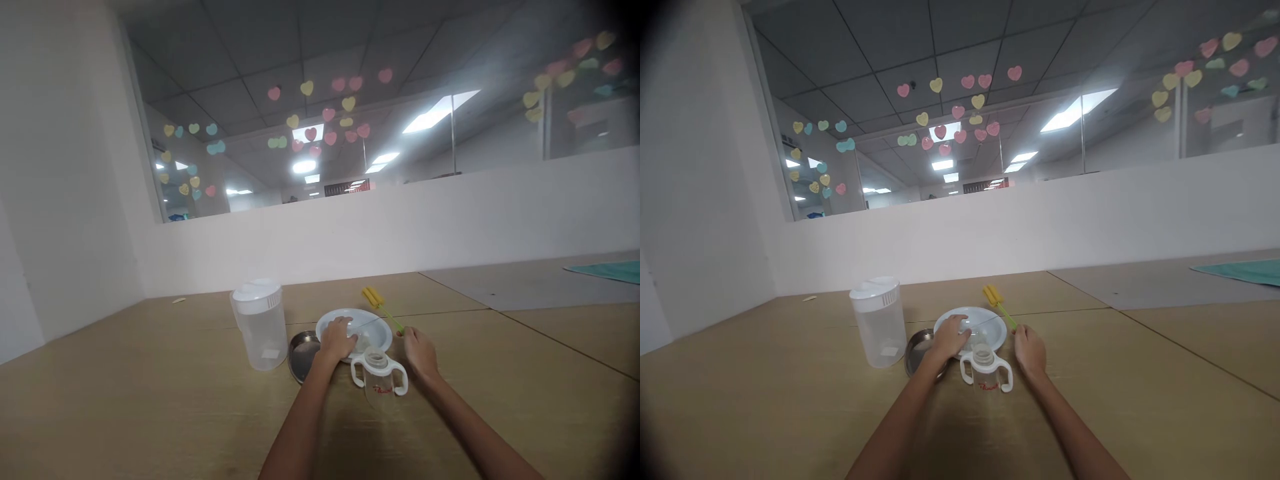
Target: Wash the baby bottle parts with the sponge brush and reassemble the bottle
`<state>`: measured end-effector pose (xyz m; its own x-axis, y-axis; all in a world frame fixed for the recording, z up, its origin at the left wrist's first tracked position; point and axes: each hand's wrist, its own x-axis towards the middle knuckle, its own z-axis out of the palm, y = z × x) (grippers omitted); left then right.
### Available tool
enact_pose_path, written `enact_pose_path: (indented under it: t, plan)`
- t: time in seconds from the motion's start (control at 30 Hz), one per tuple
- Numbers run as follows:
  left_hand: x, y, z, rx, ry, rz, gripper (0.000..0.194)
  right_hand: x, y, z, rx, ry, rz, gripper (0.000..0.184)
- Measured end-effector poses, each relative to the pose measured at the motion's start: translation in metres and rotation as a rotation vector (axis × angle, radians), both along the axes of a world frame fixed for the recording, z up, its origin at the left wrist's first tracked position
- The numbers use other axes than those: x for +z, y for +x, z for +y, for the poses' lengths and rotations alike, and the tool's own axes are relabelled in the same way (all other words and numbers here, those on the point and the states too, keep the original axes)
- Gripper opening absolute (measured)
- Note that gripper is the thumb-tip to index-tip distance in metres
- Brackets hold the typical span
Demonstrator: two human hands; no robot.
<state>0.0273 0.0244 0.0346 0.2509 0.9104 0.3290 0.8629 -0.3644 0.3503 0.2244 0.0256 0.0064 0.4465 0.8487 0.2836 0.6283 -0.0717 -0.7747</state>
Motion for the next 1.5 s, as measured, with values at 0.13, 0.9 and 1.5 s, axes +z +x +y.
enact_pose_path:
  t: [0.13, 0.9, 1.5]
  plan:
    - [0.002, 0.006, 0.013, -0.069, -0.112, 0.100, 0.054, -0.002, 0.001, 0.002, 0.012, 0.016, 0.002, 0.045]
    - [-0.005, -0.006, 0.008, -0.091, 0.068, -0.060, 0.050, -0.001, -0.002, 0.001, 0.045, 0.054, -0.024, 0.040]
    - [-0.025, -0.015, -0.016, -0.055, 0.242, -0.133, 0.033, 0.002, -0.007, -0.004, 0.042, 0.080, -0.020, 0.039]
